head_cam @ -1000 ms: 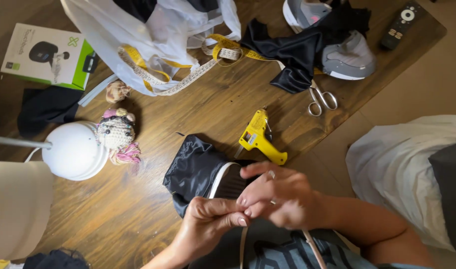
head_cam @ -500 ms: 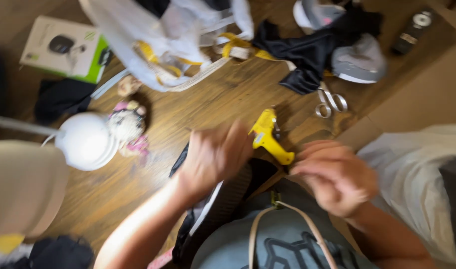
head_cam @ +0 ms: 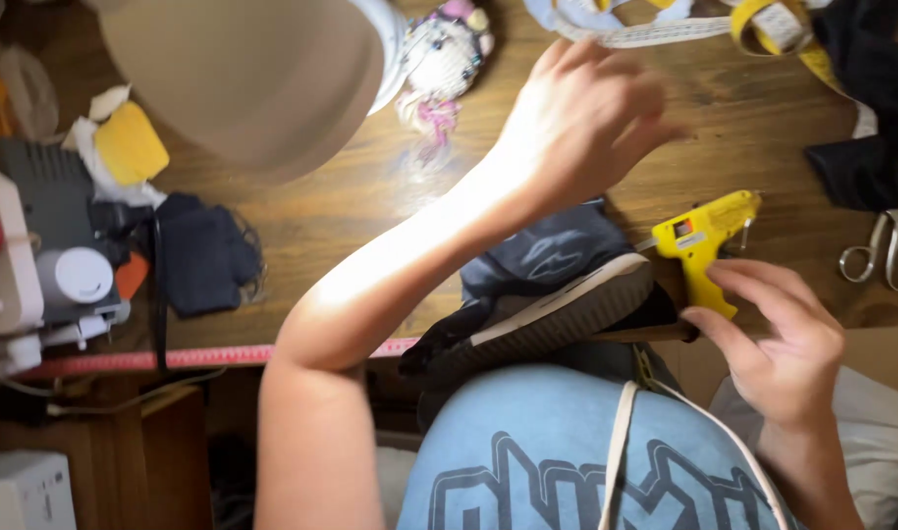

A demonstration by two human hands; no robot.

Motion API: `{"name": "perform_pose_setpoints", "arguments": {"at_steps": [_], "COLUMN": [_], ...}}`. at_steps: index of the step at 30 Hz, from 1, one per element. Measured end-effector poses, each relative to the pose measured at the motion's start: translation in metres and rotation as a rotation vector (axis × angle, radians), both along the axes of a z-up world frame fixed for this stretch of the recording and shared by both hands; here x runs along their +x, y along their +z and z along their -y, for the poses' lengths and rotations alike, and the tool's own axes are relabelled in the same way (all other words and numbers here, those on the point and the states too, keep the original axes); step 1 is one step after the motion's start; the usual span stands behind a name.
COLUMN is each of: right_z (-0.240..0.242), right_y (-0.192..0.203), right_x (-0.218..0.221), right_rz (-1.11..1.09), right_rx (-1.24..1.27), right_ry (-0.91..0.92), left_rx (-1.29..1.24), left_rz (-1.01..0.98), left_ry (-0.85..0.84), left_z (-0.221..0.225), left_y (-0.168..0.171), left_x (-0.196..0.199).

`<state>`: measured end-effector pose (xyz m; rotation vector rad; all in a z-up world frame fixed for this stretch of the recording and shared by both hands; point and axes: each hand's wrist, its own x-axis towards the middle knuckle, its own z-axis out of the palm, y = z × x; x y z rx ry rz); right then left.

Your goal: Applying hot glue to a shoe and attaching black fabric to its surface

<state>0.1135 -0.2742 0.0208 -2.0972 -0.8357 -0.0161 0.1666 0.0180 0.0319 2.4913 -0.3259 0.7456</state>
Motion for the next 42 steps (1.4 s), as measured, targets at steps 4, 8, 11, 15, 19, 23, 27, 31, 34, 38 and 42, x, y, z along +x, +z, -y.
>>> {"name": "perform_pose_setpoints", "arguments": {"at_steps": [4, 8, 11, 15, 19, 23, 27, 31, 34, 38, 42], "right_z": [-0.046, -0.069, -0.065, -0.058, -0.046, -0.038, -0.042, -0.046, -0.045, -0.037, -0.031], "right_y": [0.008, 0.01, 0.009, 0.009, 0.004, 0.002, 0.01, 0.011, 0.007, 0.005, 0.002], "right_x": [0.02, 0.031, 0.038, 0.042, 0.041, 0.038, 0.037, 0.04, 0.038, 0.033, 0.032], "right_rz": [-0.096, -0.08, -0.095, -0.063, -0.085, -0.083, 0.014, 0.052, -0.005, -0.002, 0.025], "right_rx": [-0.055, -0.083, -0.171, -0.201, -0.222, -0.256, -0.296, -0.364, -0.314, -0.276, -0.293], "right_ry": [0.201, 0.423, 0.472, 0.556, 0.572, 0.556, 0.623, 0.686, 0.678, 0.661, 0.654], "left_rx": [-0.184, -0.26, -0.294, -0.255, -0.128, -0.087, -0.038, -0.014, -0.04, -0.054, -0.056], "left_rz": [-0.206, -0.364, -0.228, -0.162, -0.148, -0.217, -0.188, -0.175, -0.142, -0.159, -0.176], "left_ry": [-0.288, -0.228, -0.14, -0.185, -0.153, -0.184, -0.175, -0.168, -0.151, -0.141, -0.064], "left_z": [-0.03, -0.02, -0.006, 0.004, 0.013, 0.021, 0.026, 0.023, 0.023, 0.021, 0.018], "left_y": [0.011, -0.02, -0.039, -0.037, -0.034, -0.036, -0.036, -0.03, -0.032, -0.032, -0.023], "left_x": [-0.096, -0.147, -0.158, -0.167, -0.172, -0.177, -0.174, -0.175, -0.178, -0.184, -0.192]}}
